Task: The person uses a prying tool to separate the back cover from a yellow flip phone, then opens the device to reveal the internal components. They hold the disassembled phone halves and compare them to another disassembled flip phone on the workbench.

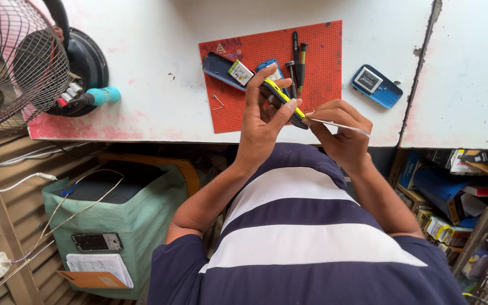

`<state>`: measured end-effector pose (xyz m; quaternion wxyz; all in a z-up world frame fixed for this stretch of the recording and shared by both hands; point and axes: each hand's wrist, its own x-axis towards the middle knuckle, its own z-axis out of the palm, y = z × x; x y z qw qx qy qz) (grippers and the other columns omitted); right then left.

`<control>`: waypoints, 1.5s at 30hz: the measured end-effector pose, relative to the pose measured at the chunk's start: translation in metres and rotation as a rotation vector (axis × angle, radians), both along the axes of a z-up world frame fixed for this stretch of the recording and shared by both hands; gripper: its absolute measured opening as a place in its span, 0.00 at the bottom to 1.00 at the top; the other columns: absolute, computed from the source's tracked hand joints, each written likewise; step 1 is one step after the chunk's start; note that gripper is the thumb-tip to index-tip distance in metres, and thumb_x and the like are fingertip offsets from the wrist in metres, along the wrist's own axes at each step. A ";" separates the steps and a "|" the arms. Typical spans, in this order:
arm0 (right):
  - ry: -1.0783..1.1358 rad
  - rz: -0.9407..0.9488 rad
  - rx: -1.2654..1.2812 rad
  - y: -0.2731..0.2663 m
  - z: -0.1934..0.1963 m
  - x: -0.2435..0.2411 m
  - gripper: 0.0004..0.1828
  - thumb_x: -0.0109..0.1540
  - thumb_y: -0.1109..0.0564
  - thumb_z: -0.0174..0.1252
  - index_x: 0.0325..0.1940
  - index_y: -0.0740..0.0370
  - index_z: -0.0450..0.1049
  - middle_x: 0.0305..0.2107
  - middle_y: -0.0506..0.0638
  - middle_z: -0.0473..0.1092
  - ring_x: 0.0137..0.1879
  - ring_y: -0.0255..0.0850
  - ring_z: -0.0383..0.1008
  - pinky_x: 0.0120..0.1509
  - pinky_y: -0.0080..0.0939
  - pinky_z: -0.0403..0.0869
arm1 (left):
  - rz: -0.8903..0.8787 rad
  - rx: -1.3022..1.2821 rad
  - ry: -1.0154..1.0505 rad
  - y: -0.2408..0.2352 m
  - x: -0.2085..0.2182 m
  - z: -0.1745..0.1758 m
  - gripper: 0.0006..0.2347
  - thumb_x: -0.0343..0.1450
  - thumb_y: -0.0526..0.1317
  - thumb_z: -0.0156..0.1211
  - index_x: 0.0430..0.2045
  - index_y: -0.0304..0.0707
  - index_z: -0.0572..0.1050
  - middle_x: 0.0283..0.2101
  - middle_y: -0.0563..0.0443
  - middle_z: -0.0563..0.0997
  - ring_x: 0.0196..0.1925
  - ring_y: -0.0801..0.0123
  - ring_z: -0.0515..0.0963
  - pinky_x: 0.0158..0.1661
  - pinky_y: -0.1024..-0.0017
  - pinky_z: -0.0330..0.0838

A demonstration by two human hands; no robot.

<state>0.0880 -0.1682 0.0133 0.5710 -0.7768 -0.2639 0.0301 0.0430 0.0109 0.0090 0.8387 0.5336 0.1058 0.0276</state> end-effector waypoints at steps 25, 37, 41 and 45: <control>0.166 -0.180 0.128 -0.015 -0.031 0.003 0.08 0.68 0.73 0.63 0.48 0.70 0.73 0.50 0.54 0.69 0.46 0.35 0.76 0.47 0.30 0.78 | -0.191 -0.581 0.047 0.025 0.010 -0.027 0.30 0.77 0.32 0.49 0.74 0.57 0.47 0.71 0.31 0.63 0.58 0.44 0.81 0.51 0.48 0.80; 0.325 -0.170 0.115 -0.019 -0.043 -0.013 0.07 0.70 0.70 0.57 0.52 0.70 0.74 0.45 0.55 0.75 0.50 0.38 0.79 0.55 0.36 0.80 | -0.359 -0.954 -0.093 0.034 0.004 -0.054 0.36 0.78 0.33 0.53 0.79 0.61 0.39 0.69 0.28 0.62 0.68 0.44 0.74 0.63 0.36 0.74; 0.408 -0.245 -0.223 -0.022 -0.052 -0.003 0.07 0.68 0.64 0.60 0.51 0.68 0.75 0.37 0.54 0.78 0.41 0.36 0.79 0.45 0.36 0.77 | -0.366 -0.988 -0.080 0.033 0.004 -0.053 0.32 0.78 0.33 0.54 0.76 0.52 0.45 0.73 0.27 0.59 0.70 0.43 0.72 0.63 0.36 0.73; 0.428 -0.256 -0.349 -0.028 -0.059 0.007 0.21 0.65 0.60 0.63 0.60 0.67 0.68 0.31 0.52 0.78 0.35 0.38 0.80 0.39 0.38 0.75 | -0.361 -0.982 -0.098 0.031 0.006 -0.055 0.30 0.78 0.33 0.54 0.75 0.51 0.49 0.73 0.29 0.59 0.70 0.44 0.72 0.63 0.37 0.73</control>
